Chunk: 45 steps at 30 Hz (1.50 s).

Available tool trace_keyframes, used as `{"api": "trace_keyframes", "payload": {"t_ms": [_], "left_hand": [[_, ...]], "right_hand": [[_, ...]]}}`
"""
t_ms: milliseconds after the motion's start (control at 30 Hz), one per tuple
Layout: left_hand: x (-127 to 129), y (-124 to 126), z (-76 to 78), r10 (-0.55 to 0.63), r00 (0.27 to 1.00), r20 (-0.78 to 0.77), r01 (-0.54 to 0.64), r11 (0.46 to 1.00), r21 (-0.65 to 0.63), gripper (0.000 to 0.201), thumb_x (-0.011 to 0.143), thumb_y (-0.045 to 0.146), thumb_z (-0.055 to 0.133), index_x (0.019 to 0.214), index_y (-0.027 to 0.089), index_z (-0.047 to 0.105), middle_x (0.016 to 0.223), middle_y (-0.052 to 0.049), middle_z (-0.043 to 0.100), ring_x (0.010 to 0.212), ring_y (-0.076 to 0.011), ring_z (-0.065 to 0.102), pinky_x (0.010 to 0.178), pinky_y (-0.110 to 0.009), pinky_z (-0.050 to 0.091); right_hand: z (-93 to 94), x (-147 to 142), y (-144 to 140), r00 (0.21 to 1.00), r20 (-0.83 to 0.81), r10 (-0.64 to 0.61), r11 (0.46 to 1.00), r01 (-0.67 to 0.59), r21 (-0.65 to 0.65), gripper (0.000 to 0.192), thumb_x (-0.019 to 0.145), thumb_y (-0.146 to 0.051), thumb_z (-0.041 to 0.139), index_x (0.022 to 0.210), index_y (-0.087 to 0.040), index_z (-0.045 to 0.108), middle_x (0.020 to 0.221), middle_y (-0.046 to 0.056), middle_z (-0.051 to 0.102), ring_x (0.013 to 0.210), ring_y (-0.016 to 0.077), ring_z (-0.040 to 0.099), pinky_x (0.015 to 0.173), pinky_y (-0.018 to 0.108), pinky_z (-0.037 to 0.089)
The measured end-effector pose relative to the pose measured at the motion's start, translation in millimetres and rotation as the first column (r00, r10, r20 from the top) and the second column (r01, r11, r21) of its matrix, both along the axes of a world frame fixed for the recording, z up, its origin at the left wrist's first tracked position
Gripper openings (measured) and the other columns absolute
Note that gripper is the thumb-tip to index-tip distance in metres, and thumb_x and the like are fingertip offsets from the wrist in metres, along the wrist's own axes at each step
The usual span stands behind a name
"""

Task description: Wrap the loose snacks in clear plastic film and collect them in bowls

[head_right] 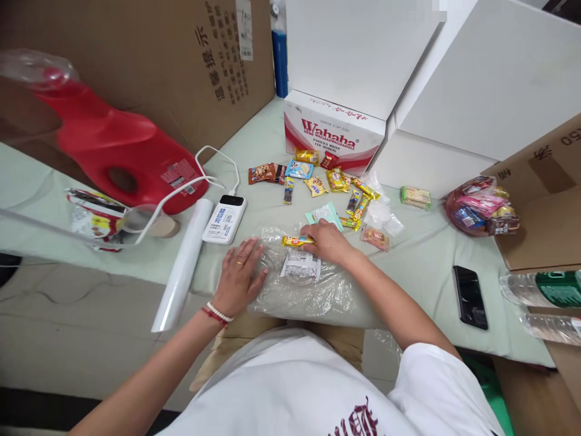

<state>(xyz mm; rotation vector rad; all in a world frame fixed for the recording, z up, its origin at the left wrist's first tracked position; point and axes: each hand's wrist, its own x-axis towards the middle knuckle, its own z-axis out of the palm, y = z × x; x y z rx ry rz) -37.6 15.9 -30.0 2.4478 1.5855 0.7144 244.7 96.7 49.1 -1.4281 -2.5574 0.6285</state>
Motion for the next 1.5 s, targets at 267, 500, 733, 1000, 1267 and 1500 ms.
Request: {"api": "trace_keyframes", "payload": {"t_ms": [267, 500, 733, 1000, 1267, 1500], "left_hand": [[-22, -41, 23.4, -0.506, 0.861, -0.045, 0.508, 0.860, 0.050, 0.052, 0.087, 0.018, 0.059, 0.139, 0.021, 0.060, 0.156, -0.016, 0.055, 0.156, -0.0328, 0.038, 0.129, -0.059, 0.026], [-31, -60, -14.7, -0.496, 0.866, -0.062, 0.499, 0.864, 0.063, 0.035, 0.094, 0.020, 0.066, 0.128, 0.028, 0.067, 0.146, -0.011, 0.064, 0.152, -0.0309, 0.045, 0.129, -0.060, 0.026], [-28, -41, -11.8, -0.411, 0.908, 0.080, 0.404, 0.910, 0.089, 0.026, 0.094, 0.012, 0.057, 0.114, 0.022, 0.069, 0.136, -0.013, 0.069, 0.136, -0.0262, 0.061, 0.115, -0.050, 0.050], [-28, -56, -4.9, -0.419, 0.907, -0.035, 0.420, 0.905, 0.071, 0.028, 0.091, 0.004, 0.051, 0.110, 0.019, 0.065, 0.140, -0.015, 0.069, 0.135, -0.0234, 0.062, 0.127, -0.052, 0.033], [-26, -61, -4.7, -0.394, 0.919, 0.017, 0.393, 0.919, 0.046, 0.021, 0.096, 0.008, 0.049, 0.102, 0.020, 0.064, 0.145, -0.013, 0.067, 0.140, -0.0224, 0.059, 0.129, -0.053, 0.030], [-26, -64, -2.1, -0.414, 0.898, 0.148, 0.395, 0.908, 0.142, 0.015, 0.092, 0.010, 0.062, 0.102, 0.020, 0.067, 0.145, -0.017, 0.064, 0.146, -0.0299, 0.052, 0.121, -0.058, 0.043]], "right_hand": [[-6.3, 8, -12, 0.987, -0.128, 0.101, 0.995, -0.099, 0.024, 0.036, 0.104, -0.040, 0.058, 0.131, -0.020, 0.071, 0.126, 0.015, 0.069, 0.118, 0.0279, 0.062, 0.106, 0.043, 0.045], [-12.5, 62, -128, 0.972, -0.197, 0.129, 0.991, -0.135, -0.021, 0.060, 0.093, -0.048, 0.074, 0.144, -0.023, 0.055, 0.147, 0.018, 0.054, 0.134, 0.0311, 0.054, 0.109, 0.049, 0.051], [-13.8, 66, -126, 0.968, -0.252, -0.014, 1.000, 0.011, -0.014, 0.019, 0.106, -0.033, 0.054, 0.111, -0.024, 0.070, 0.120, 0.011, 0.071, 0.112, 0.0244, 0.067, 0.096, 0.040, 0.056], [-0.2, -7, 0, 0.965, 0.254, -0.061, 0.993, 0.083, -0.077, 0.027, 0.098, -0.027, 0.061, 0.121, -0.021, 0.072, 0.122, 0.011, 0.071, 0.108, 0.0262, 0.067, 0.078, 0.030, 0.046], [39.3, 10, -47, 1.000, 0.025, 0.010, 1.000, -0.010, 0.004, 0.023, 0.100, -0.027, 0.060, 0.120, -0.020, 0.070, 0.111, 0.009, 0.070, 0.101, 0.0223, 0.065, 0.083, 0.030, 0.046], [-3.1, 1, -113, 0.975, 0.202, 0.094, 0.994, -0.104, 0.040, 0.023, 0.104, -0.026, 0.055, 0.120, -0.021, 0.070, 0.115, 0.012, 0.069, 0.103, 0.0256, 0.063, 0.077, 0.033, 0.050]]}}
